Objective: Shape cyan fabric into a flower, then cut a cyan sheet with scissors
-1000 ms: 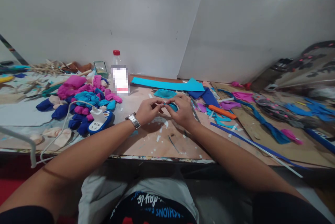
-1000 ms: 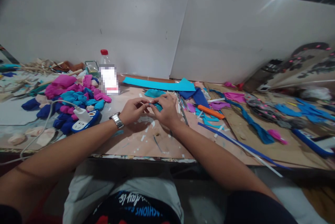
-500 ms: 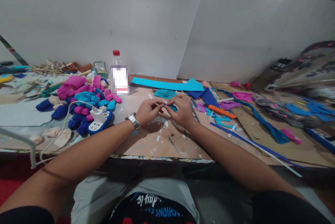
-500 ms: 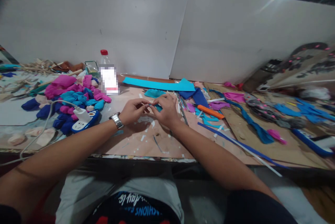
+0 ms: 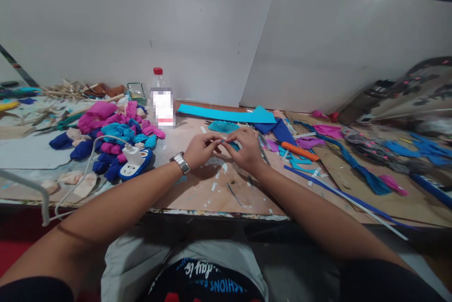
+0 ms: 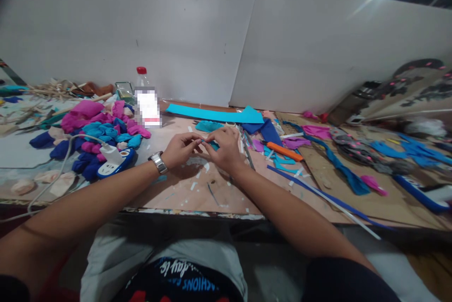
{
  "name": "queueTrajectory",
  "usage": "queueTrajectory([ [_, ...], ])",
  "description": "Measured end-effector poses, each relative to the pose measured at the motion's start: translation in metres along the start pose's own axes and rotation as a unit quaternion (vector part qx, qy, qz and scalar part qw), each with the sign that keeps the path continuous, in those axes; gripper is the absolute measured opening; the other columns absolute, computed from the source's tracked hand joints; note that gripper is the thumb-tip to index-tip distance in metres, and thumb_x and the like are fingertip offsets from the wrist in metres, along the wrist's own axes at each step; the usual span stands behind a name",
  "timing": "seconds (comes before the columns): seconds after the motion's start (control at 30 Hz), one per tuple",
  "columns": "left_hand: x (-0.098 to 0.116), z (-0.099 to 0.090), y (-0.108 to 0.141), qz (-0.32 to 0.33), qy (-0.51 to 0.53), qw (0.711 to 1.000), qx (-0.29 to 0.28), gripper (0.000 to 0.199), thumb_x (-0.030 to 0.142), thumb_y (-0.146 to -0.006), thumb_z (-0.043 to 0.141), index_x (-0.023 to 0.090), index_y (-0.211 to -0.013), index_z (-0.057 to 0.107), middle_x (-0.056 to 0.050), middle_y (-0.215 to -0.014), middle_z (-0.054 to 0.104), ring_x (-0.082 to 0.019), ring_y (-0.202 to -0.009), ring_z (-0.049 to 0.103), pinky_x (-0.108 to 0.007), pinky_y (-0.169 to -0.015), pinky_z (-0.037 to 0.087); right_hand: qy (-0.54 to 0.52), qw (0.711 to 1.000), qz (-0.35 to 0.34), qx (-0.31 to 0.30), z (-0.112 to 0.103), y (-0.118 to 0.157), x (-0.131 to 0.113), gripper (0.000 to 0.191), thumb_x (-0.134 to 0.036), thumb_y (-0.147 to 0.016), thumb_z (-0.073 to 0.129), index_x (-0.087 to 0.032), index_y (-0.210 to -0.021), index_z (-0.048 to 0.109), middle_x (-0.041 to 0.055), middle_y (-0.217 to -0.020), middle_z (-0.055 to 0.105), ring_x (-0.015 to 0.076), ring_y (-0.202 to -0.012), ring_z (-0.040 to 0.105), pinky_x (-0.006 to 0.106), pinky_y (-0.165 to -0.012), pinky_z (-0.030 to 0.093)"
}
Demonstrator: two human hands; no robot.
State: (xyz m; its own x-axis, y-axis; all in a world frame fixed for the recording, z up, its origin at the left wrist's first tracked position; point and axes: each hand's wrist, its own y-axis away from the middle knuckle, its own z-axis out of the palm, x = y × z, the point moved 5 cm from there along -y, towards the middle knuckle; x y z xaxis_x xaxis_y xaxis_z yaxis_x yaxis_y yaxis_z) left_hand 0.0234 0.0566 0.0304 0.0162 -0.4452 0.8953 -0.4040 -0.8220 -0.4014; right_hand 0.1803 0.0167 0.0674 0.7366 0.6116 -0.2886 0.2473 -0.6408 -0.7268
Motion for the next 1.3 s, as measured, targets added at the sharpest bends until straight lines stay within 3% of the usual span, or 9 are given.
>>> queueTrajectory([
  [0.27,0.0010,-0.0005,0.0018,0.001,-0.061,0.998,-0.004,0.027,0.037,-0.096,0.060,0.019,-0.107,0.077,-0.007,-0.088,0.078,-0.017,-0.075,0.075,-0.026,-0.066,0.060,0.023,1.000,0.001,-0.015,0.0007,-0.0001,-0.0003,0.015,-0.037,-0.091,0.071,-0.024,-0.085,0.067,0.0036,-0.090,0.075,0.0275,-0.098,0.061,0.047,-0.095,0.034],
  [0.8,0.0053,-0.0016,0.0013,-0.008,-0.029,1.000,0.005,0.031,0.042,-0.095,0.062,0.019,-0.111,0.076,-0.010,-0.109,0.077,-0.016,-0.074,0.074,-0.027,-0.065,0.058,0.028,1.000,-0.009,0.007,-0.0016,0.0000,-0.0020,0.012,-0.036,-0.092,0.071,-0.025,-0.088,0.070,0.0020,-0.093,0.077,0.0269,-0.099,0.062,0.046,-0.096,0.035],
  [1.3,0.0080,-0.0015,0.0024,0.021,-0.027,0.999,0.016,0.030,0.044,-0.095,0.060,0.017,-0.101,0.069,-0.007,-0.093,0.074,-0.015,-0.071,0.072,-0.024,-0.062,0.054,0.019,1.000,-0.005,0.018,-0.0013,0.0001,-0.0013,0.015,-0.039,-0.091,0.073,-0.025,-0.089,0.070,0.0017,-0.091,0.076,0.0261,-0.097,0.062,0.045,-0.094,0.036],
])
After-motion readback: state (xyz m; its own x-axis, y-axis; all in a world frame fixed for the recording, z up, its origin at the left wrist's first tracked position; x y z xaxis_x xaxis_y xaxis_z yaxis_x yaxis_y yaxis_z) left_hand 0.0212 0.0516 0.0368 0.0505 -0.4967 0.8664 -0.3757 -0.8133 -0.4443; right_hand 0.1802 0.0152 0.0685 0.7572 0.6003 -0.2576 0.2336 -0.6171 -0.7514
